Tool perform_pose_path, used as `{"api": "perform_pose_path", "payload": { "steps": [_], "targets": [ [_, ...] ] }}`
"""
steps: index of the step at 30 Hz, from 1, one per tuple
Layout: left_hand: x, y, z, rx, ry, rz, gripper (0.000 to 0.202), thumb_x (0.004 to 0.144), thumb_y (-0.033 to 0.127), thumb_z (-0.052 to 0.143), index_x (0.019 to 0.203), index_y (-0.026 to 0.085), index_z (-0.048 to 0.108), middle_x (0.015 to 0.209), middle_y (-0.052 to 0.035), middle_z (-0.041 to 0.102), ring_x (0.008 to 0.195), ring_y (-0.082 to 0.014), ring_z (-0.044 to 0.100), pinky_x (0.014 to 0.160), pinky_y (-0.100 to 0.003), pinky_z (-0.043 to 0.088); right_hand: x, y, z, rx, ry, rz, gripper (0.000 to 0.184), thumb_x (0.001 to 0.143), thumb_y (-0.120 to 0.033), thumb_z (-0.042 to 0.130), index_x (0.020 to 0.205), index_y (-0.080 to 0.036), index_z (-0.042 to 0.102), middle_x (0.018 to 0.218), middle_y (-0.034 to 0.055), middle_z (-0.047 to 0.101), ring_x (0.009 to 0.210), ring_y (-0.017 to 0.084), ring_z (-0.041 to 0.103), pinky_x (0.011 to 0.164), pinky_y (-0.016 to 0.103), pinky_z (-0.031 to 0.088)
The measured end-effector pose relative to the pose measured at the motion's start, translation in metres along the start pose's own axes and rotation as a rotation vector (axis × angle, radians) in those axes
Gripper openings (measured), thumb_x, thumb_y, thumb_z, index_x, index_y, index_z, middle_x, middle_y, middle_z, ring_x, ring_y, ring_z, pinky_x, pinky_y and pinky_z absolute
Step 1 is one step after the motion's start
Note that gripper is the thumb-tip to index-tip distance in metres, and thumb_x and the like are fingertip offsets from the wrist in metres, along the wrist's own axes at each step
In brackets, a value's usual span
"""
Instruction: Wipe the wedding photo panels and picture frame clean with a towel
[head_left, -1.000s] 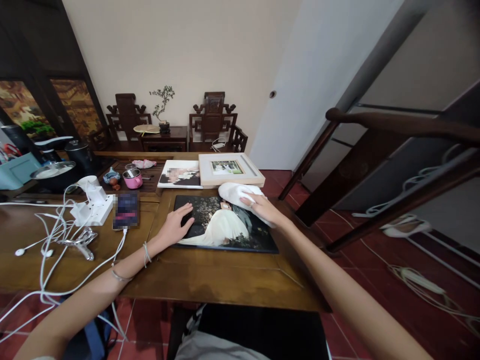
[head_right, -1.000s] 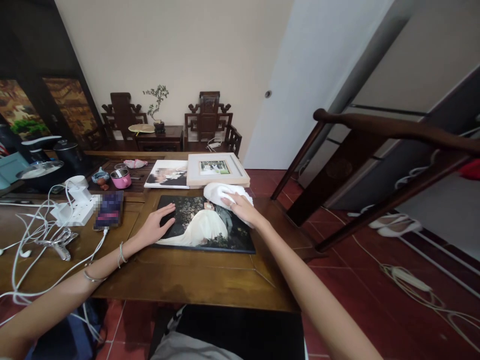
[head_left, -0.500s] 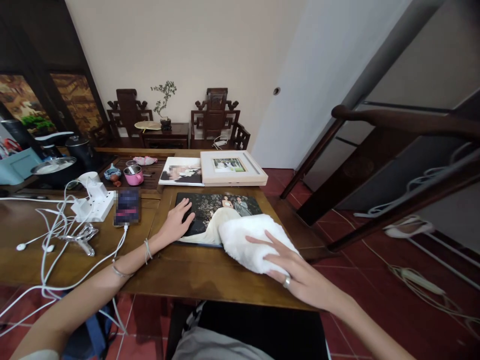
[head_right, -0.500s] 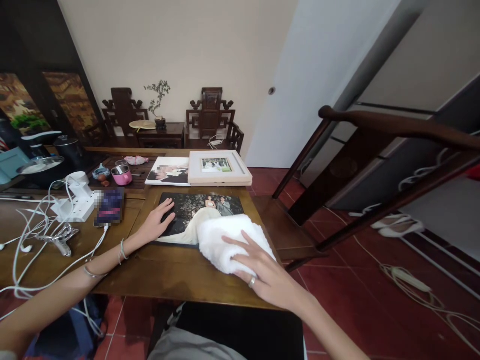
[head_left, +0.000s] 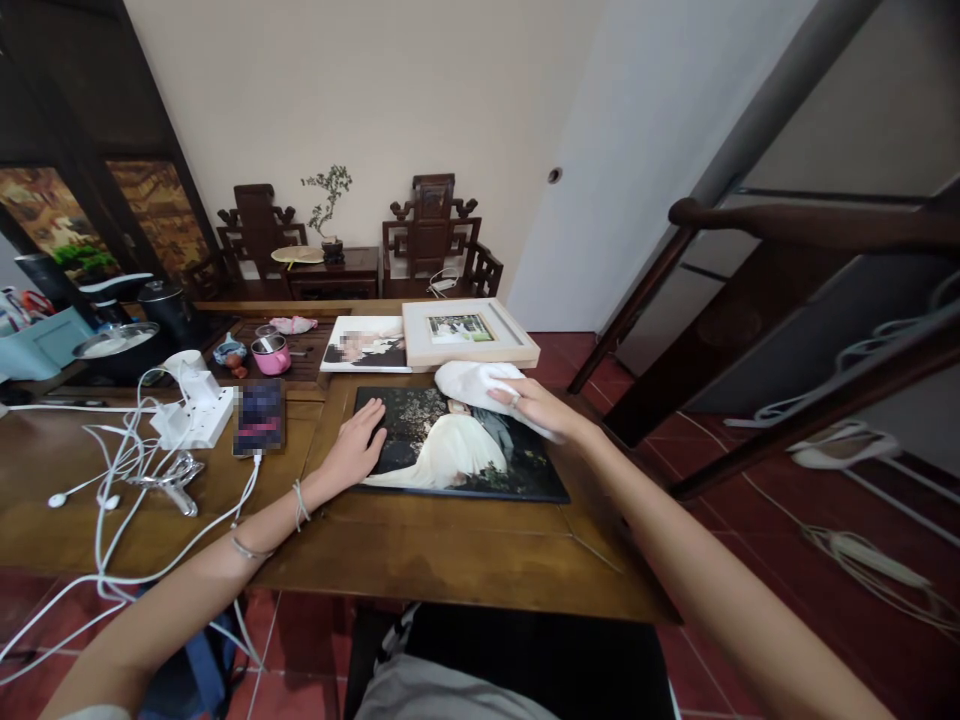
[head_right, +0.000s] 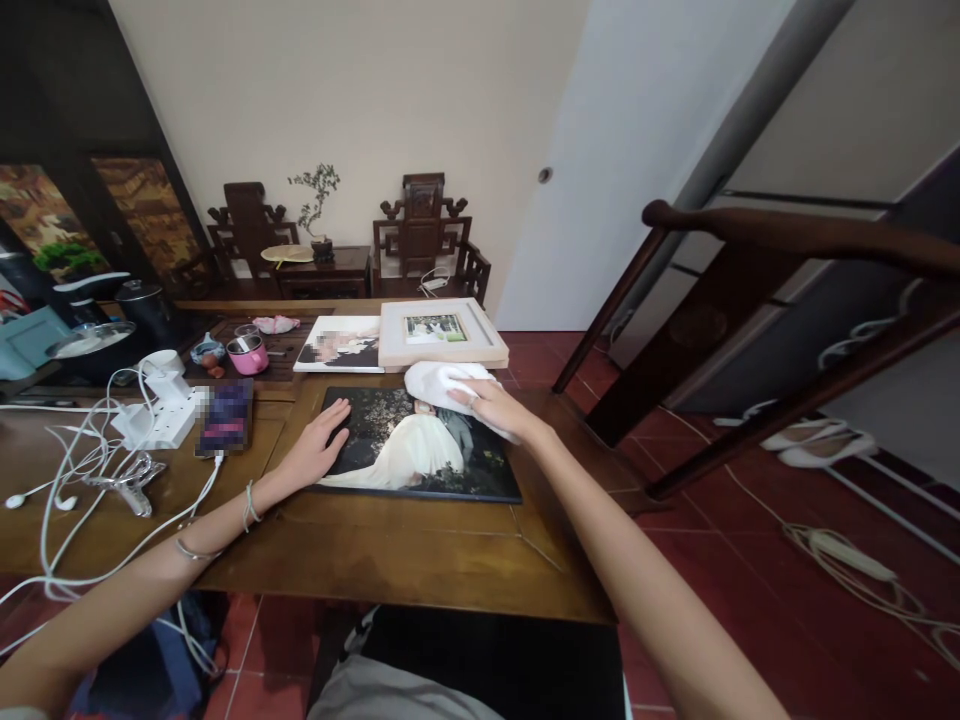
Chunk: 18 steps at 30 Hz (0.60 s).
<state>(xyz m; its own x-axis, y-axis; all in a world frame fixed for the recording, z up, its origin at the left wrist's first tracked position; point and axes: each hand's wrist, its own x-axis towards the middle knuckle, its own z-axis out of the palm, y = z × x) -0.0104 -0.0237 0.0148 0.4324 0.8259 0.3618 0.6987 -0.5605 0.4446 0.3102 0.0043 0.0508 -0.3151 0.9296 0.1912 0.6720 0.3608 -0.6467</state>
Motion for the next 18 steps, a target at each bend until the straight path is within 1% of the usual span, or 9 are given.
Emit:
{"api": "perform_pose_path", "payload": {
  "steps": [2,5,8,10,12,14,16,18],
  "targets": [
    [0.000,0.000,0.000,0.001,0.001,-0.004,0.045,0.091,0.026,0.036,0.130,0.008,0.045,0.141,-0.0134,0.041,0.134,-0.0210,0.033,0.111,-0.041,0.028,-0.003,-0.002,0.001,-0.015,0.006,0.026,0.053,0.085,-0.057,0.040,0.119,-0.022,0.060,0.133,0.0047,0.053,0.124,0.032,0.043,0.105,0.051,0.027],
    [0.000,0.001,0.001,0.006,-0.006,-0.013,0.045,0.091,0.026,0.035,0.130,0.008,0.046,0.141,-0.0135,0.041,0.134,-0.0212,0.033,0.111,-0.041,0.028,-0.026,-0.009,0.006,-0.103,-0.020,0.051,0.054,0.085,-0.060,0.038,0.120,-0.025,0.058,0.136,0.0042,0.049,0.131,0.033,0.033,0.107,0.053,0.023],
    [0.000,0.001,0.001,0.007,-0.006,-0.021,0.045,0.091,0.026,0.035,0.130,0.006,0.046,0.141,-0.0142,0.040,0.134,-0.0215,0.032,0.111,-0.040,0.028,-0.070,-0.022,0.012,-0.162,-0.087,0.047,0.056,0.085,-0.062,0.036,0.118,-0.024,0.060,0.134,0.0069,0.051,0.135,0.033,0.025,0.107,0.052,0.024],
    [0.000,0.002,0.001,0.006,-0.002,-0.023,0.045,0.091,0.026,0.035,0.129,0.007,0.046,0.141,-0.0140,0.041,0.134,-0.0212,0.032,0.111,-0.040,0.028,-0.105,-0.035,0.016,-0.182,-0.116,0.035,0.054,0.086,-0.061,0.035,0.113,-0.023,0.062,0.134,0.0089,0.051,0.135,0.033,0.023,0.105,0.054,0.027],
    [0.000,0.003,0.001,0.008,0.000,-0.026,0.044,0.090,0.026,0.036,0.129,0.008,0.047,0.140,-0.0142,0.041,0.134,-0.0212,0.033,0.111,-0.040,0.028,-0.137,-0.048,0.019,-0.187,-0.136,-0.015,0.046,0.087,-0.057,0.037,0.105,-0.023,0.064,0.138,0.0081,0.047,0.136,0.032,0.020,0.104,0.054,0.029],
    [0.000,0.004,0.001,0.014,-0.004,-0.029,0.043,0.090,0.025,0.036,0.128,0.008,0.048,0.140,-0.0143,0.042,0.134,-0.0213,0.033,0.111,-0.040,0.027,-0.160,-0.059,0.020,-0.178,-0.147,-0.079,0.042,0.089,-0.053,0.038,0.098,-0.023,0.066,0.139,0.0074,0.045,0.136,0.032,0.018,0.104,0.053,0.030],
    [0.000,0.004,0.000,0.023,-0.005,-0.026,0.043,0.090,0.025,0.037,0.128,0.009,0.047,0.140,-0.0137,0.042,0.134,-0.0213,0.033,0.111,-0.040,0.027,-0.167,-0.064,0.020,-0.170,-0.159,-0.111,0.040,0.089,-0.051,0.038,0.096,-0.023,0.066,0.139,0.0074,0.045,0.137,0.031,0.017,0.104,0.053,0.030],
    [0.000,0.004,0.000,0.031,-0.006,-0.020,0.043,0.090,0.025,0.036,0.129,0.010,0.047,0.140,-0.0131,0.042,0.134,-0.0213,0.033,0.111,-0.041,0.028,-0.157,-0.061,0.018,-0.173,-0.188,-0.094,0.040,0.089,-0.051,0.038,0.100,-0.024,0.066,0.138,0.0072,0.046,0.136,0.030,0.018,0.104,0.052,0.031]
  ]
}}
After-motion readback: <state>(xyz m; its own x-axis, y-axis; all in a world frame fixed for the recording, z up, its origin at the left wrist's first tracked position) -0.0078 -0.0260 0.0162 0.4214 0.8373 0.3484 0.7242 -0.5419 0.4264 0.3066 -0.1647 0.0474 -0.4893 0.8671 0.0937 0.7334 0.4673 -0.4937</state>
